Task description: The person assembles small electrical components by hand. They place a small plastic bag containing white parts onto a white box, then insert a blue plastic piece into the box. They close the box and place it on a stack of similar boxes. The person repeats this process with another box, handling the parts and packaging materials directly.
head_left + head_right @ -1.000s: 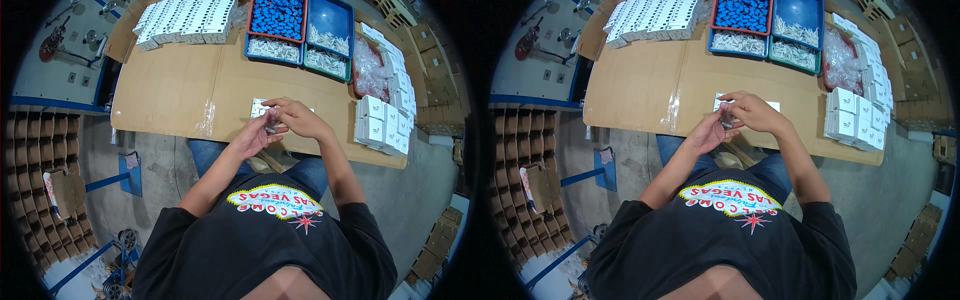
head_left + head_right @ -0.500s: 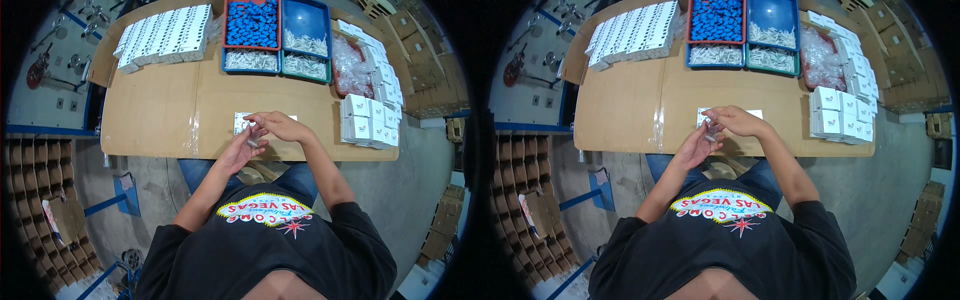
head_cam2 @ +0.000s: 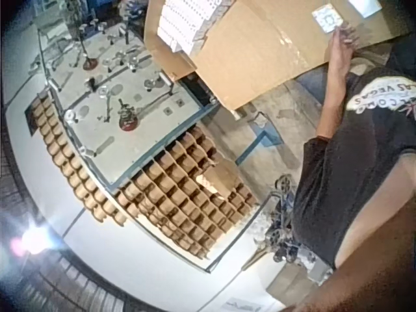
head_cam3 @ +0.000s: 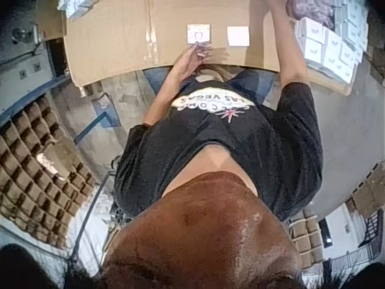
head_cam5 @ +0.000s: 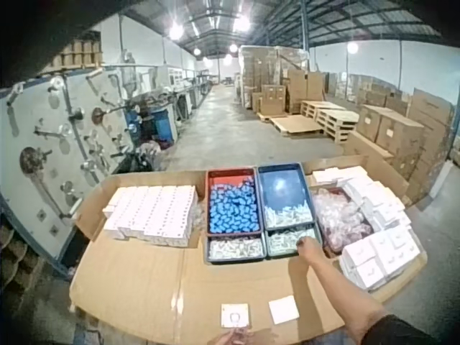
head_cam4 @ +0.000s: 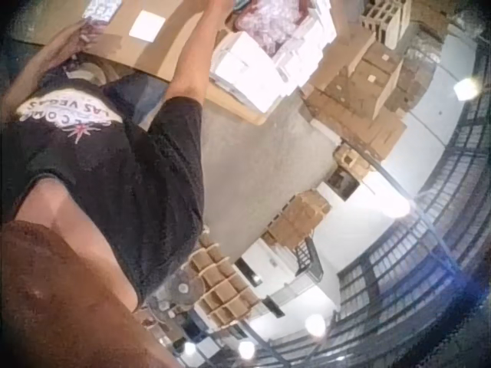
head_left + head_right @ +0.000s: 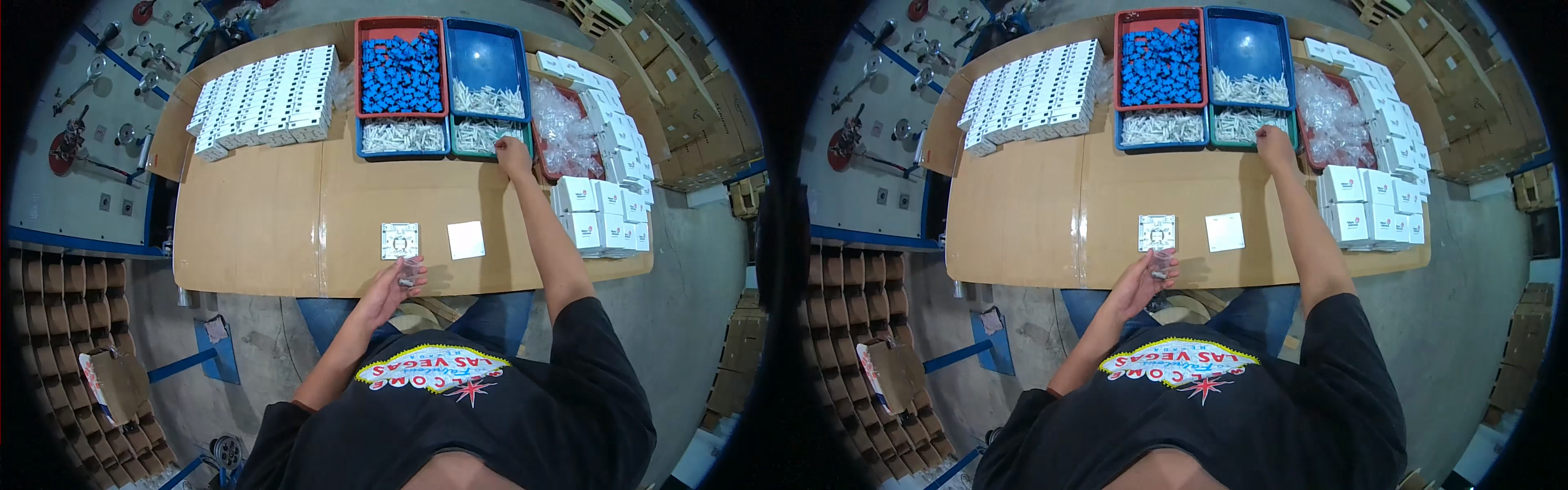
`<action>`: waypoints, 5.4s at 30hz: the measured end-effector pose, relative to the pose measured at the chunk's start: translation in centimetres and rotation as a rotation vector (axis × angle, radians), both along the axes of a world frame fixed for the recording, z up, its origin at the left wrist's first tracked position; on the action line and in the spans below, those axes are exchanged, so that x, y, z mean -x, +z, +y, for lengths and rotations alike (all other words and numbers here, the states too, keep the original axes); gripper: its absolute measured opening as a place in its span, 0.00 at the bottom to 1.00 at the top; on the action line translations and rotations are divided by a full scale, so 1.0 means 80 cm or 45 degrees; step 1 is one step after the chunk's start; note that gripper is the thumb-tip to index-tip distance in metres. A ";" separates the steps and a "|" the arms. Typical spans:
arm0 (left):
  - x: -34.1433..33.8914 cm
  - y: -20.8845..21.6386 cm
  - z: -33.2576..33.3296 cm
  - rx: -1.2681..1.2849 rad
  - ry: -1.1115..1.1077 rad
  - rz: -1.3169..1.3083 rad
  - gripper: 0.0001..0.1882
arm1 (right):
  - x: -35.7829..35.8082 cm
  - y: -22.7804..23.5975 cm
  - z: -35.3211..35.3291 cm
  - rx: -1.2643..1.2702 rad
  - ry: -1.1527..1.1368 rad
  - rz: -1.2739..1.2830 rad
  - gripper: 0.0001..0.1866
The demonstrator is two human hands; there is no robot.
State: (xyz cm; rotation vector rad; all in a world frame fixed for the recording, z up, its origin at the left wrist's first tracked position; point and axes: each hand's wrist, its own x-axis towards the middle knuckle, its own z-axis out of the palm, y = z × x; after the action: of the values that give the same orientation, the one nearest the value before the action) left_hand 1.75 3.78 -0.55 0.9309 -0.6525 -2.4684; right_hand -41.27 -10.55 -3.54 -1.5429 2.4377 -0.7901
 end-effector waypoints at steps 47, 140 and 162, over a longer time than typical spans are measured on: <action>0.017 0.026 -0.007 -0.067 0.043 0.193 0.19 | -0.241 0.135 0.156 -0.232 1.273 -0.708 0.07; 0.010 0.063 -0.035 -0.003 0.161 0.506 0.27 | -0.259 0.188 0.134 0.099 0.672 -1.098 0.07; 0.009 0.068 -0.021 0.274 0.223 0.061 0.21 | -0.258 0.207 0.136 -0.248 1.269 -0.825 0.08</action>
State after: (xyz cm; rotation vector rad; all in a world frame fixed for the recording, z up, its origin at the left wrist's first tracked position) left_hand 1.02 2.10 4.92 0.8072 -0.7684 -2.2091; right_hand -20.62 0.36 12.99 -1.7505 1.0485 -0.6449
